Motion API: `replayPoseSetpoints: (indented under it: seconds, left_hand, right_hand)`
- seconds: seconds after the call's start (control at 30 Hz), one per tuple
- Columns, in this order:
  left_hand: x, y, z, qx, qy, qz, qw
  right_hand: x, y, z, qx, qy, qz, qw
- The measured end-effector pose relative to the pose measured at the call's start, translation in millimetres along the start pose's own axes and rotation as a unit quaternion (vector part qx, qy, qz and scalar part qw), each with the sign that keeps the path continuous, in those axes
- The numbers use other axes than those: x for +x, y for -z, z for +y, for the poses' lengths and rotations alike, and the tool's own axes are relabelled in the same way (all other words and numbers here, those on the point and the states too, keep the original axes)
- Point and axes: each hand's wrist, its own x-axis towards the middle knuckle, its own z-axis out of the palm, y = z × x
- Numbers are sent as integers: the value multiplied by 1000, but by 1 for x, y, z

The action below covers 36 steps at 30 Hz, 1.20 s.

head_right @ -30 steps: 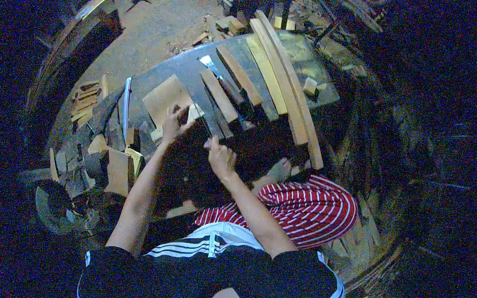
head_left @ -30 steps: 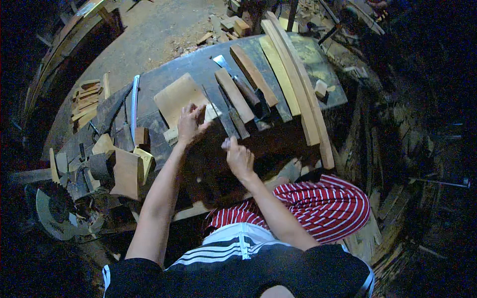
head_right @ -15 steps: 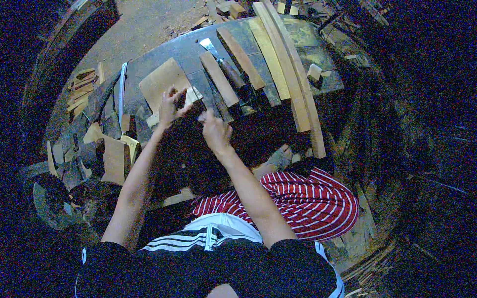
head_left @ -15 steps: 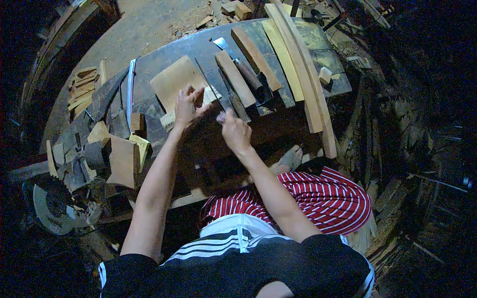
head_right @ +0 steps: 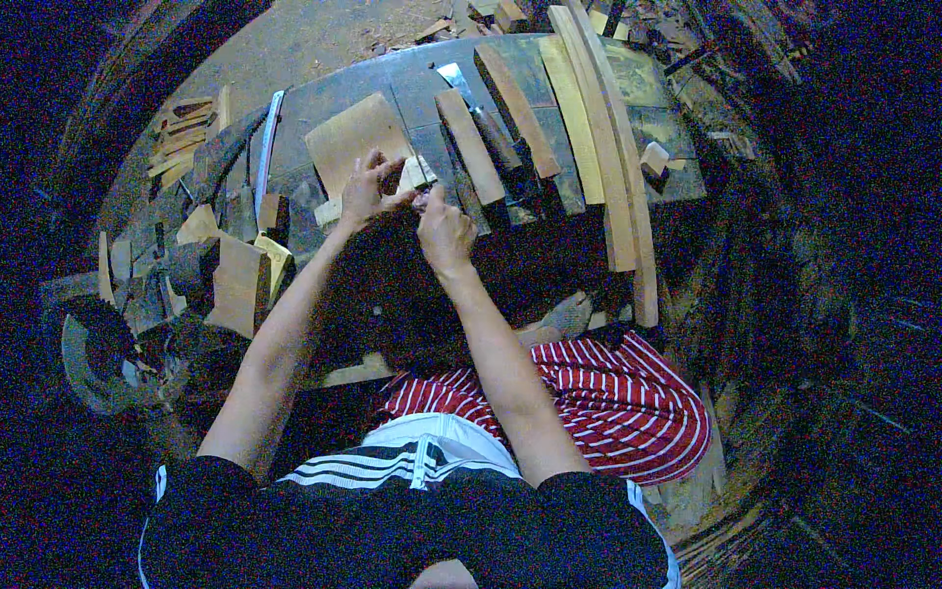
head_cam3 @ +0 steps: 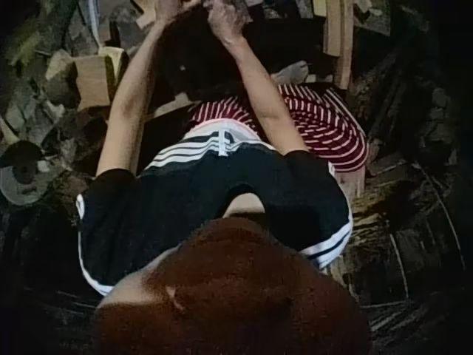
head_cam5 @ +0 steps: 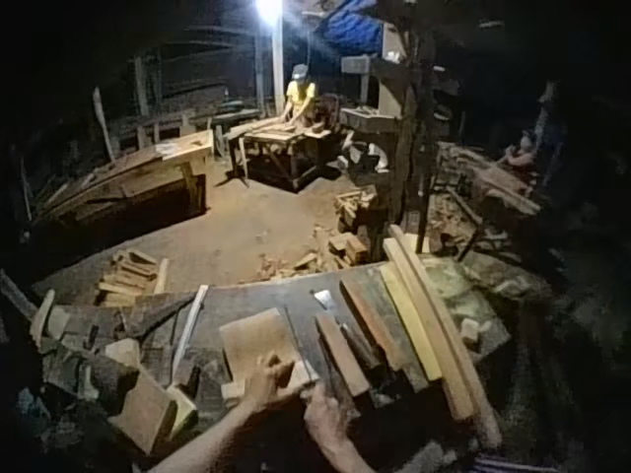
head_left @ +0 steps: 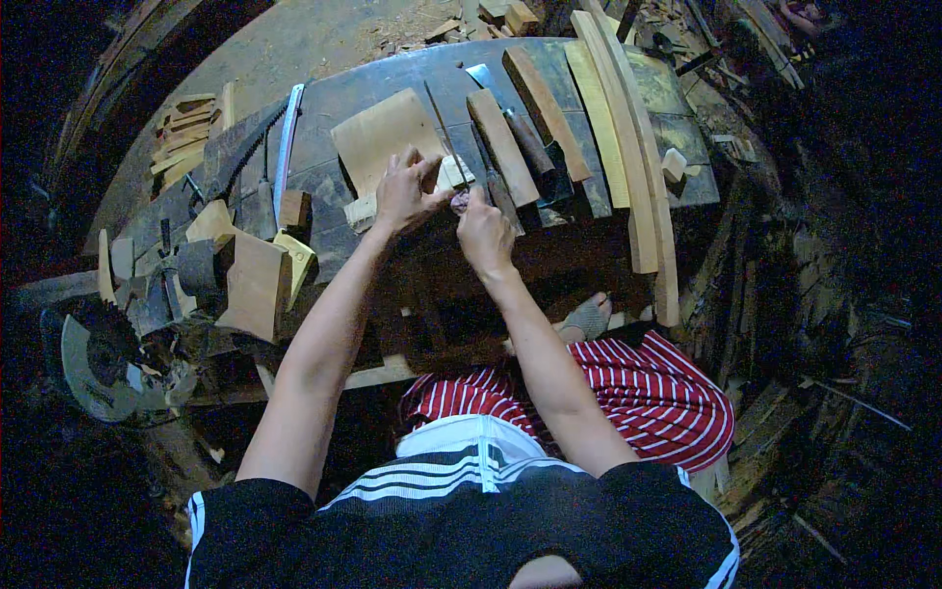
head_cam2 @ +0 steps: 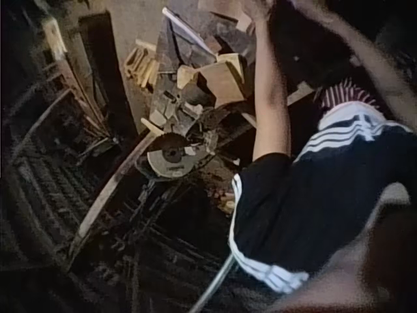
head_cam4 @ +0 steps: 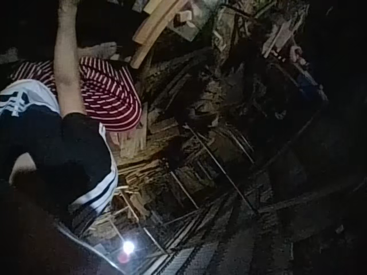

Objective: The person saws notches into a wooden block using a hand saw.

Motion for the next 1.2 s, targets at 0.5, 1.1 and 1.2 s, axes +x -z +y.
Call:
replayPoseSetpoints:
  seconds: [0.5,1.1,1.2]
  left_hand:
    - [-8,13,6,-16,-27,6,999]
    - [-31,15,28,87,-55,99,990]
    - [-41,21,31,112,-57,115,985]
  right_hand:
    - [-2,10,-16,-15,-40,-57,997]
    - [-39,127,-23,21,-71,-73,995]
    - [-20,142,-4,303,-12,105,947]
